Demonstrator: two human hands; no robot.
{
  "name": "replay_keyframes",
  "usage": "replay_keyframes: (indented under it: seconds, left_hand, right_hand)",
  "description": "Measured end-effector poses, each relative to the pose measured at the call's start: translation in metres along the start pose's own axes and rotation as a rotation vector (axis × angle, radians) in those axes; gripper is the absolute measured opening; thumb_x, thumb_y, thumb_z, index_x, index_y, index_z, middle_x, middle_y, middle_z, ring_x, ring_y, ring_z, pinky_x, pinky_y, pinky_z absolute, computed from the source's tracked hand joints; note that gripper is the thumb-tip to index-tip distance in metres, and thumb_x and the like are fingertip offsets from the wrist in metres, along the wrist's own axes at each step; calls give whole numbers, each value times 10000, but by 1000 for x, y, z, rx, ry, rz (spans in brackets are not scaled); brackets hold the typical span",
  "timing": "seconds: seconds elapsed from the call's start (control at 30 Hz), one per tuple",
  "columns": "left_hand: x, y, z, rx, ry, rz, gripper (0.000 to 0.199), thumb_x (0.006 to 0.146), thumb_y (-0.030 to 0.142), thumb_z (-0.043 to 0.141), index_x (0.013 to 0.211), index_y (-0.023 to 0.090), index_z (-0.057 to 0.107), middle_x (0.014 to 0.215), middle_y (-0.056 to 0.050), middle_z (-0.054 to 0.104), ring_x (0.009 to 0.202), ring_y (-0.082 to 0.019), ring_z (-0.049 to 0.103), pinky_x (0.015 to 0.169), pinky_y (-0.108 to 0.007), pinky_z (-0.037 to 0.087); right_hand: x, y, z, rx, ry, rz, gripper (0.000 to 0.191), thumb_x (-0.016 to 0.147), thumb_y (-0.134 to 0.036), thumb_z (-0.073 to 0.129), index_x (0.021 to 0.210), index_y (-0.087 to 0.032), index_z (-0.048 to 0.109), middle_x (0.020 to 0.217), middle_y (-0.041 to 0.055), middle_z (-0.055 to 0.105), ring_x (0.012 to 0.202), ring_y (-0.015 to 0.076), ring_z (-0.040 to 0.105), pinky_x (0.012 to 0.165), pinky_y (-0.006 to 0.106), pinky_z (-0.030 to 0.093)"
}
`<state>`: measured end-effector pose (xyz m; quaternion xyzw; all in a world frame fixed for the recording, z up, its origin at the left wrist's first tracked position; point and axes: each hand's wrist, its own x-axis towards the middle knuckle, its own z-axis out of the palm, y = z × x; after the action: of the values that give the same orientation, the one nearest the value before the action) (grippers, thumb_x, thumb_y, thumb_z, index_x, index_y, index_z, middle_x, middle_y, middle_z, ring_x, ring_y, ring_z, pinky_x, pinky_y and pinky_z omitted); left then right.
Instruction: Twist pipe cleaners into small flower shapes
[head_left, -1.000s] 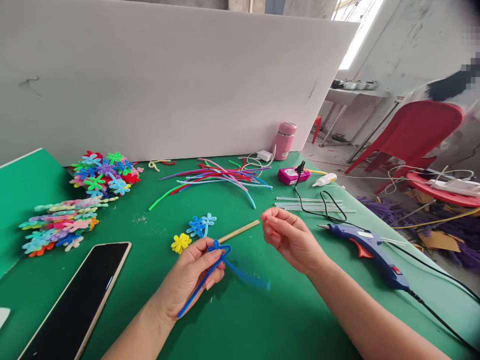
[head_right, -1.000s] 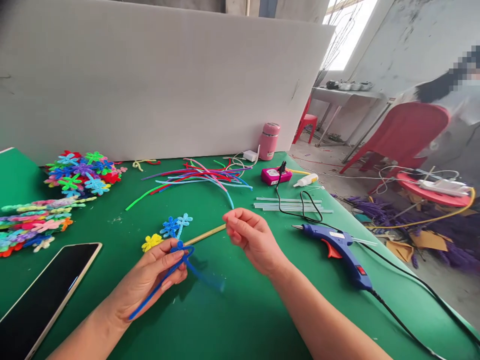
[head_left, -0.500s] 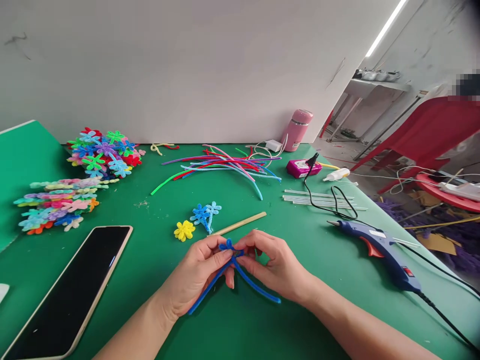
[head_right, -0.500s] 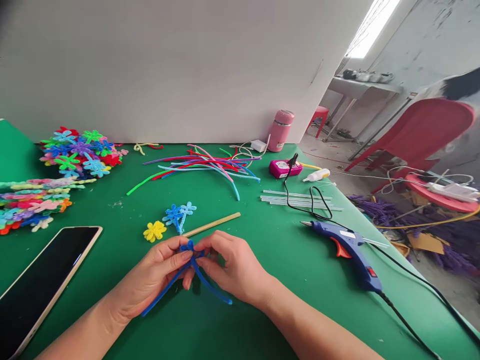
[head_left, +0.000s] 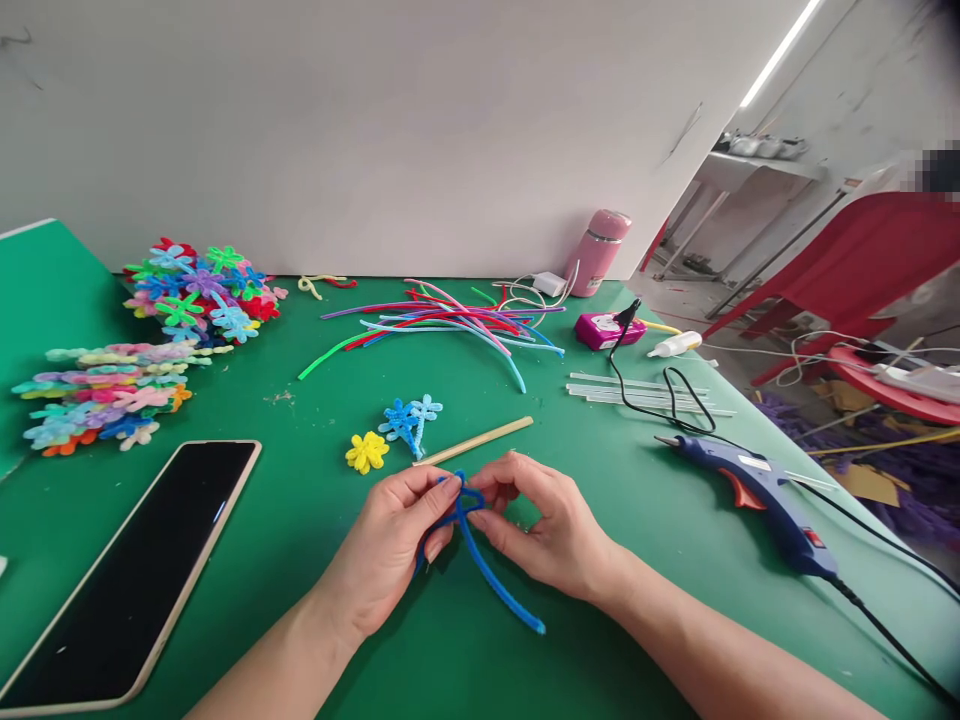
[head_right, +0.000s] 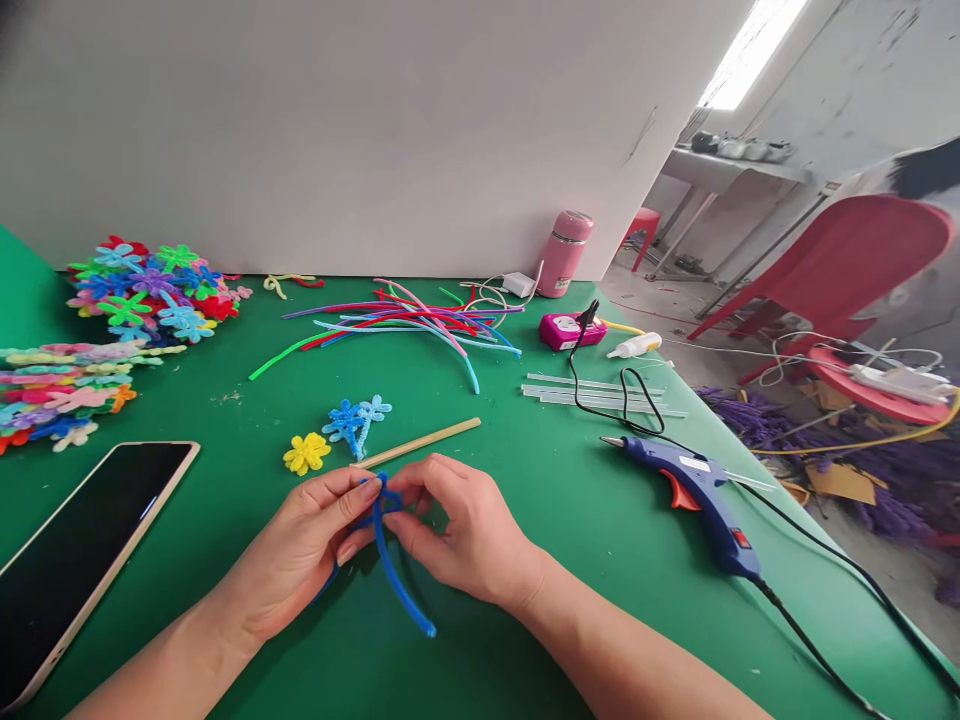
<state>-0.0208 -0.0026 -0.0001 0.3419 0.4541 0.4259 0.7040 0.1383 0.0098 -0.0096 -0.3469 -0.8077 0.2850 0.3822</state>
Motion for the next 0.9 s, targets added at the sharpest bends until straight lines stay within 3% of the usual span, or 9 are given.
replay_keyframes:
  seconds: [0.47,0.63,0.73,0.9]
  left_hand:
    - [-1,1,-3,85,-61,1,155,757,289,566,689,151,548,594,55,423,419,-21,307,413,-196,202]
    - [-3,-2,-1,215,-36,35,185,763,330,549,694,159,540,530,66,382,437,-45,305,423,-197,224]
    - [-5,-2,0,323,-44,50,213,776,355,523,691,160,525,489,69,375,446,-58,321,455,-202,260]
    - [-6,2,0,390,-143,39,154,805,300,461,745,169,512,518,59,393,494,-83,352,491,-213,288]
  right_hand:
    - [1,0,-1,0,-21,14,95,758,-194,561,851,-175,553,717,15,580,612,101,535,590,208,457]
    - [2,-5,-3,95,-81,196,42,763,-202,526,748,-163,532,631,-11,538,558,89,482,523,189,414]
    - [5,-7,-4,133,-123,305,103,769,-197,495,674,-160,509,559,-32,485,504,74,420,458,174,354]
    - [7,-7,-5,145,-107,380,137,774,-218,477,652,-159,486,537,-43,443,488,69,370,442,175,311]
